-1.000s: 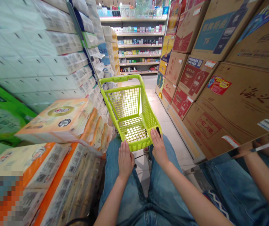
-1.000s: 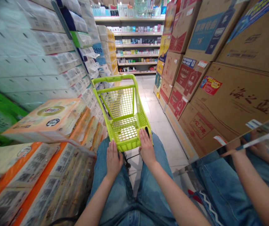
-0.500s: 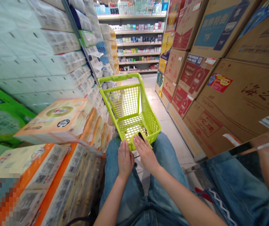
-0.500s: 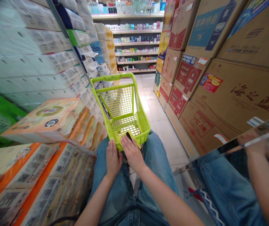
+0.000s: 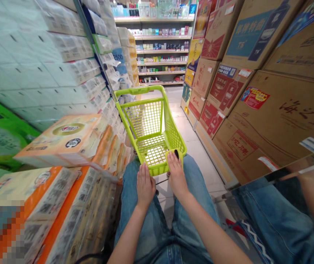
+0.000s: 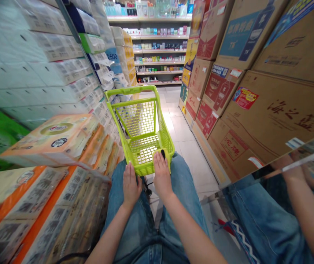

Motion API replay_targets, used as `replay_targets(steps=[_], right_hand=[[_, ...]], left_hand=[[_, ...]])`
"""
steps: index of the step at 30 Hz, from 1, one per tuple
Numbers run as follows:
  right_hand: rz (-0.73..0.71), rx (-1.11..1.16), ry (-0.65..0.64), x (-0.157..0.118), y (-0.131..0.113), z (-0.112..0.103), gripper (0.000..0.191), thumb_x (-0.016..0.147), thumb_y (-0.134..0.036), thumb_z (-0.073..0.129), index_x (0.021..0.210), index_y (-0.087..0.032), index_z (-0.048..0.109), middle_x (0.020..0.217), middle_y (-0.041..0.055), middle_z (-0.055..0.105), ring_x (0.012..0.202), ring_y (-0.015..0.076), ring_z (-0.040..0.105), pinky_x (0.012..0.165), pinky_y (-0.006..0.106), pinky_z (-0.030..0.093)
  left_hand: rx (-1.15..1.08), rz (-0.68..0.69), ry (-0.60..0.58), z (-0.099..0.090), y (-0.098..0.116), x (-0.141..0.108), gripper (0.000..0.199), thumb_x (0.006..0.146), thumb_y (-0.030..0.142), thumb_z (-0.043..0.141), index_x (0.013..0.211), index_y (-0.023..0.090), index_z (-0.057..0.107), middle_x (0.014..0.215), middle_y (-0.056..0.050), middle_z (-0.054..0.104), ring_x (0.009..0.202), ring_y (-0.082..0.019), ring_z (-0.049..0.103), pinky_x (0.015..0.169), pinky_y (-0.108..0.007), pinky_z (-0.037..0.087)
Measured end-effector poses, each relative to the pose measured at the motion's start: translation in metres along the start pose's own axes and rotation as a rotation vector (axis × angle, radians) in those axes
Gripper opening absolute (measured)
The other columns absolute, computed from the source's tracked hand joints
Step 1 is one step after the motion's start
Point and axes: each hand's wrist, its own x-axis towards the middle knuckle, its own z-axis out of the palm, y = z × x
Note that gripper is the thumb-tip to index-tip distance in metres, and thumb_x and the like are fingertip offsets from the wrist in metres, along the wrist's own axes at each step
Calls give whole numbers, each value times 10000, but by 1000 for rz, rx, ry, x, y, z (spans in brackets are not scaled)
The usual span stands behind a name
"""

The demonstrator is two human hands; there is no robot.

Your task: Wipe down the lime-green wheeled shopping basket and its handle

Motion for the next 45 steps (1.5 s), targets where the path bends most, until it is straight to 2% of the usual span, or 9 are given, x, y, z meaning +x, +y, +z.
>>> replay_targets(steps=[4, 7, 12, 19, 24, 28, 32, 38, 45], right_hand=[[-97, 25, -107, -5, -53, 20, 812, 809, 24, 345, 1586, -146, 180, 1601, 102, 344, 1511, 194, 250, 1216, 464, 317], [-173, 26, -138, -4, -61, 20, 759, 842, 4, 358, 1575, -150, 235, 1588, 95, 369, 1497, 194, 290, 1213, 434, 331], [-233, -10, -170, 0, -11, -7, 841, 768, 51, 340, 1572, -178, 248, 1575, 76, 397, 1487, 176, 312, 1200, 445, 346], [-14, -19, -127, 12, 71, -47, 897, 665, 82, 318, 1531, -146, 361, 1568, 107, 405, 1493, 198, 301, 1220, 508, 286], [70, 12, -107, 6, 19, -25, 857, 706, 72, 330, 1541, -121, 332, 1586, 114, 372, 1504, 205, 274, 1234, 502, 264], [-51, 97, -150, -1, -45, 8, 784, 780, 45, 359, 1545, -119, 319, 1576, 123, 387, 1494, 210, 298, 1216, 489, 313], [-142, 128, -152, -2, -64, 17, 738, 827, 17, 384, 1546, -136, 322, 1560, 123, 413, 1477, 224, 336, 1200, 475, 345], [-229, 61, -180, -2, -13, -10, 839, 769, 64, 331, 1568, -180, 252, 1573, 85, 399, 1481, 200, 327, 1192, 485, 356], [-11, -31, -67, 8, 58, -40, 896, 696, 83, 306, 1557, -161, 297, 1577, 111, 387, 1500, 202, 284, 1224, 520, 273]], left_hand=[[10, -1, -43, -1, -5, -3, 679, 964, 126, 386, 1589, 160, 121, 1596, -186, 332, 1519, -269, 205, 1208, -513, 296], [-1, -7, -64, -3, -5, -3, 650, 971, 138, 377, 1585, 154, 165, 1597, -173, 336, 1513, -271, 221, 1235, -470, 257], [12, 11, -26, -2, 0, -1, 729, 948, 128, 443, 1588, 136, 94, 1590, -207, 332, 1523, -276, 189, 1202, -515, 299], [10, 9, -10, -1, 3, 1, 744, 938, 107, 460, 1587, 146, 99, 1591, -201, 329, 1520, -275, 198, 1192, -505, 311], [33, 8, 4, -1, 4, 2, 746, 941, 106, 453, 1587, 136, 81, 1574, -222, 354, 1523, -269, 193, 1184, -508, 321], [40, 5, -29, -1, -1, -1, 700, 965, 128, 410, 1588, 149, 91, 1578, -209, 356, 1521, -270, 201, 1182, -507, 332], [65, -18, -81, -3, -4, -4, 645, 979, 129, 360, 1584, 142, 138, 1578, -195, 365, 1516, -269, 221, 1198, -484, 318], [33, 13, -17, -1, 1, -1, 746, 935, 108, 451, 1587, 132, 88, 1578, -217, 350, 1526, -268, 187, 1184, -497, 326], [17, 14, 3, 1, 2, 0, 776, 913, 80, 479, 1586, 137, 97, 1581, -201, 353, 1522, -268, 203, 1189, -495, 317]])
